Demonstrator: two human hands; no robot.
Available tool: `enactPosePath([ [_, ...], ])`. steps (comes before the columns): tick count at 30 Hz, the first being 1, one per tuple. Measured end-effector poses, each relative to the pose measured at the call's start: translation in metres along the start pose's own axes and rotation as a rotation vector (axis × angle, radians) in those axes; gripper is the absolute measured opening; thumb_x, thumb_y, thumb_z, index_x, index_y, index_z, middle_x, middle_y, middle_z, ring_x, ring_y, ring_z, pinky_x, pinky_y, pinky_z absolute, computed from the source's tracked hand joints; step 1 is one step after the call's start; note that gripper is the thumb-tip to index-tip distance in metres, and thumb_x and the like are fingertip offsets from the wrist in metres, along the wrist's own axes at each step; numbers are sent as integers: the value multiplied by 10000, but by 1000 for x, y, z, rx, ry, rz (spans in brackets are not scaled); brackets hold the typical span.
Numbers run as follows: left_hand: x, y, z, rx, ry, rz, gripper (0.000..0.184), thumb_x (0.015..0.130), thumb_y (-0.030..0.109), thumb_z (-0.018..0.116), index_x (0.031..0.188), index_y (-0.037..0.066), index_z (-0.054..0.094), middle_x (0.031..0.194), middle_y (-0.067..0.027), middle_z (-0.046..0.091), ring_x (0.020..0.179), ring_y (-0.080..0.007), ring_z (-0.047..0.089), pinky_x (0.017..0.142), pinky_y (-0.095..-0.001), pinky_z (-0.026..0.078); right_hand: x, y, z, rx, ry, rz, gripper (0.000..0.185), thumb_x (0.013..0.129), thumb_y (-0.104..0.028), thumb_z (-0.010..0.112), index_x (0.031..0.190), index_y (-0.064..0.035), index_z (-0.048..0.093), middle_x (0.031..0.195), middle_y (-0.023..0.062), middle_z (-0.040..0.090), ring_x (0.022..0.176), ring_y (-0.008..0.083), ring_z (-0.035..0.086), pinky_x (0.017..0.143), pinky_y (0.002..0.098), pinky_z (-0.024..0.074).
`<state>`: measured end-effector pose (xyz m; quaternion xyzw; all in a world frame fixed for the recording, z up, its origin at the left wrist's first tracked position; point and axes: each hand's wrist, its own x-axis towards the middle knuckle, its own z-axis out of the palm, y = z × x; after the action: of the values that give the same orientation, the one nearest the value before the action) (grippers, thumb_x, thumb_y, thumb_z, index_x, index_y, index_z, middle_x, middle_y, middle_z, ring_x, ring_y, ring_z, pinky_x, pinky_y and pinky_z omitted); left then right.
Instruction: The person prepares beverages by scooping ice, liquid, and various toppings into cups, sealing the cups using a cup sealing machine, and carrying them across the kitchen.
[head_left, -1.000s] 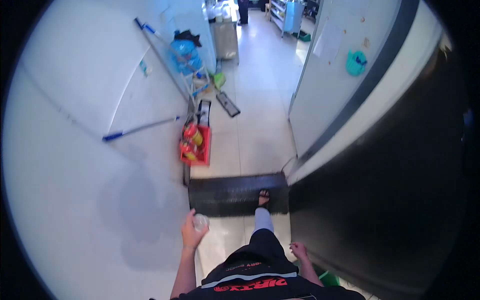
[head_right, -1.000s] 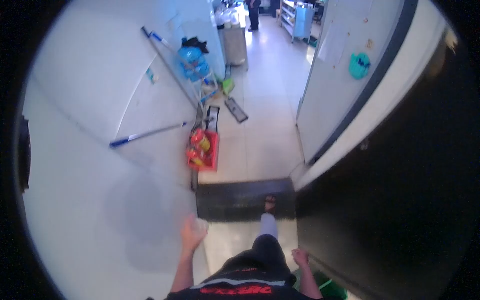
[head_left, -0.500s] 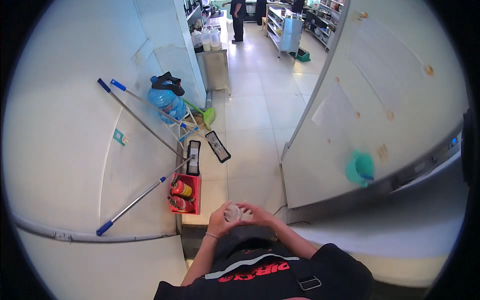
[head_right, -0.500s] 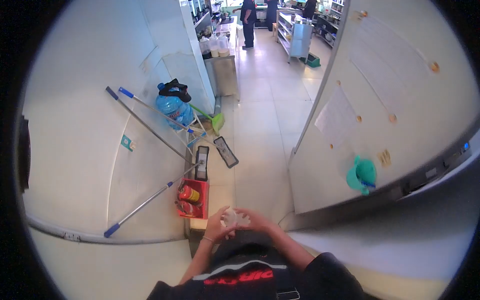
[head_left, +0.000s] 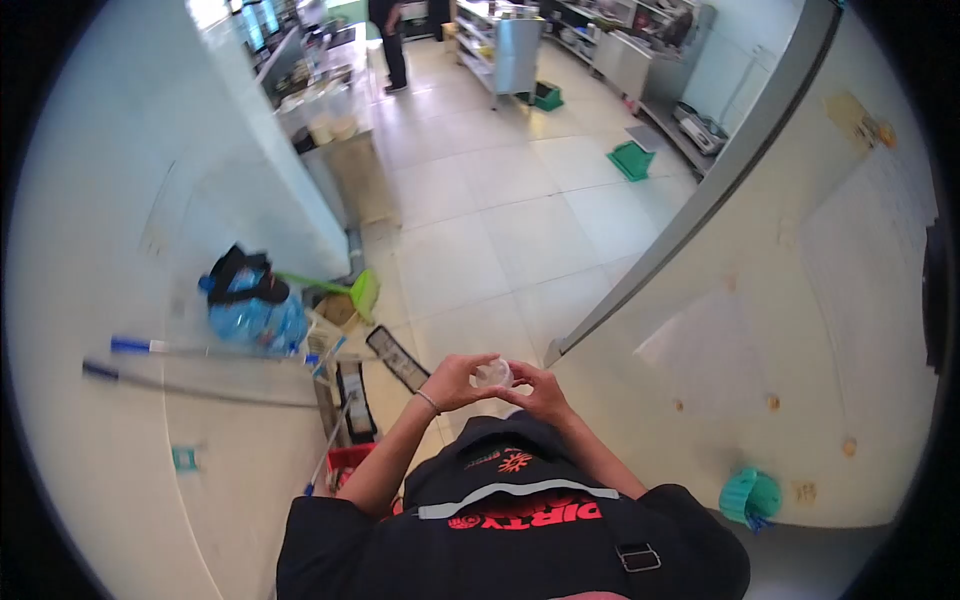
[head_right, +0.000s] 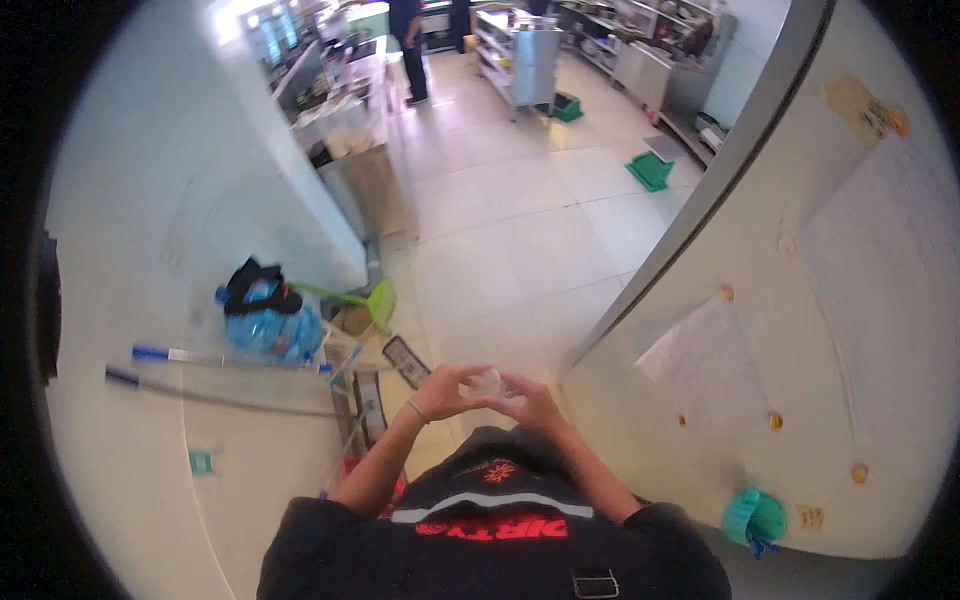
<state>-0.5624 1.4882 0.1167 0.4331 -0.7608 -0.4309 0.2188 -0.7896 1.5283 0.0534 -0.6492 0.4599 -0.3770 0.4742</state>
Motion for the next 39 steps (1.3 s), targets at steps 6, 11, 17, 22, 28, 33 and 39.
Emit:
enactPosePath([
  [6,191,-36,-83,77,-28,60,660,773,333,881,1298,4,653,1144,-180,736,996,-286,743,877,-376,576,191,27,-68,-39,129,-3,561,835,-263,861,1281,10,660,1070,89,758,949,140,710,824,296,558],
  [11,355,-71,-161,124,111,-41,738,727,376,910,1320,22,651,1099,-195,742,969,-279,748,867,-374,580,374,57,-141,-43,156,-141,564,811,-233,874,1272,10,659,981,105,763,924,161,726,827,316,566],
  [17,474,-92,-259,-43,318,29,720,750,393,899,1312,11,661,1054,-187,755,910,-215,742,841,-331,580,569,31,-195,30,-73,-184,530,789,-151,861,1271,-28,677,1066,111,764,968,179,722,870,328,551],
  [22,586,-128,-333,-24,472,-60,722,747,424,893,1289,0,675,1036,-189,757,863,-205,732,824,-329,579,737,60,-226,33,-246,-176,593,840,-114,836,1363,31,599,1057,71,747,984,129,675,919,316,546],
  [28,764,-202,-413,148,510,171,620,724,391,896,1184,18,715,1055,-186,741,946,-302,721,866,-392,554,905,69,-276,589,-305,245,572,999,-197,654,1499,3,462,1211,90,679,1032,165,660,932,308,511],
  [33,919,-243,-433,292,408,281,579,722,357,873,1192,66,700,1012,-153,731,955,-351,674,926,-457,492,1012,109,-329,543,-84,424,383,965,-244,708,1258,-14,620,1088,37,681,920,102,650,811,284,523],
  [39,1082,-284,-478,219,380,440,577,704,318,880,1184,60,693,1077,-160,714,945,-363,657,905,-452,495,1152,144,-390,581,80,407,334,869,-187,820,1087,17,672,992,52,706,869,124,676,749,270,536],
])
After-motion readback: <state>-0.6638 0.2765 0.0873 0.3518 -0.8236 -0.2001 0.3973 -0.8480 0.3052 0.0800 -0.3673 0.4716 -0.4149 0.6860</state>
